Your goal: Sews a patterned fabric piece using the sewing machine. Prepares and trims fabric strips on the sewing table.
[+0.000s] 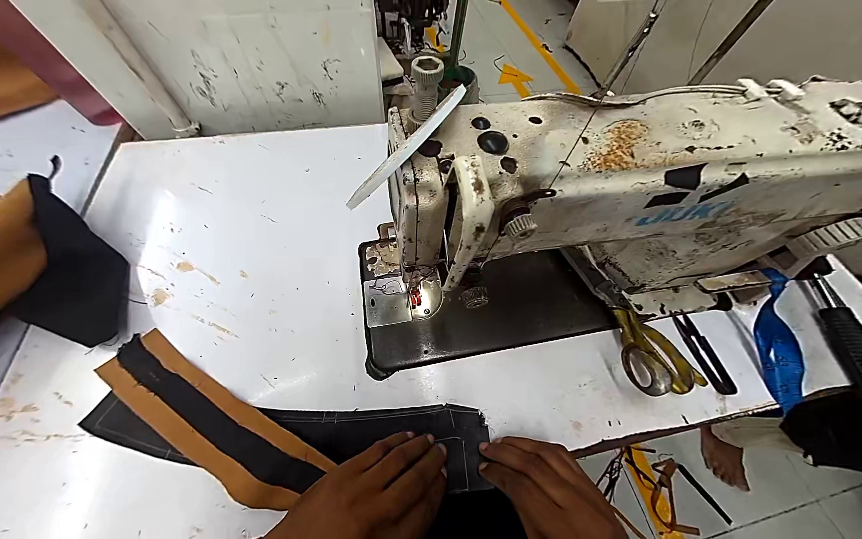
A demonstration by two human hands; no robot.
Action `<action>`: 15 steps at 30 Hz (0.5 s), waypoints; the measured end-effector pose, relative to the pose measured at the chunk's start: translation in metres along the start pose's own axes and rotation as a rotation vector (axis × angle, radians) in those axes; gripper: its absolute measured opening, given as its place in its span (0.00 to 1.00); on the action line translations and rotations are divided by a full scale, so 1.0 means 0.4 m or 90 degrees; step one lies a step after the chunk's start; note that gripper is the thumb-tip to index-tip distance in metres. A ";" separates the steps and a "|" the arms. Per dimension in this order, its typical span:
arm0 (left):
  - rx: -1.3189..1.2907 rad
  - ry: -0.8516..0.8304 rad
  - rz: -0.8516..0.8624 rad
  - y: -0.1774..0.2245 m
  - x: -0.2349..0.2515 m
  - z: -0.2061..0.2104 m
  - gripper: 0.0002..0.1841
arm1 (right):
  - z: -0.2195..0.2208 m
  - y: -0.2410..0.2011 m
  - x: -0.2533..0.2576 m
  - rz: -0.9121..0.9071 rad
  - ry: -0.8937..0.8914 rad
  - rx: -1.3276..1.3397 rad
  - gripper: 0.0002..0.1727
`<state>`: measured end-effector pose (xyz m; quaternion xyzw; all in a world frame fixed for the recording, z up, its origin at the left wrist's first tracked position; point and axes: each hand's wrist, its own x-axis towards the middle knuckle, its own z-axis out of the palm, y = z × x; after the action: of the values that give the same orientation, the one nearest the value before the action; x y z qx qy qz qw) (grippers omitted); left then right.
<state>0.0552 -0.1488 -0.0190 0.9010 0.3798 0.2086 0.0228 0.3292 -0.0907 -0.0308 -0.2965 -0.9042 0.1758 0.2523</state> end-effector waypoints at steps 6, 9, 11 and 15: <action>-0.010 0.010 -0.014 0.003 0.002 0.011 0.15 | -0.131 0.075 0.012 0.168 0.153 -0.145 0.14; -0.006 0.021 -0.025 0.008 -0.002 0.014 0.15 | -0.236 0.175 0.020 0.304 0.136 -0.269 0.23; -0.005 0.025 -0.032 0.010 -0.002 0.017 0.15 | -0.263 0.227 0.015 0.347 0.093 -0.280 0.26; -0.016 0.067 -0.041 0.013 -0.008 0.026 0.14 | -0.261 0.181 0.031 0.267 0.101 -0.192 0.24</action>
<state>0.0608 -0.1533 -0.0286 0.8755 0.4069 0.2597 0.0207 0.4115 -0.0102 0.0244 -0.5242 -0.8165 0.0637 0.2336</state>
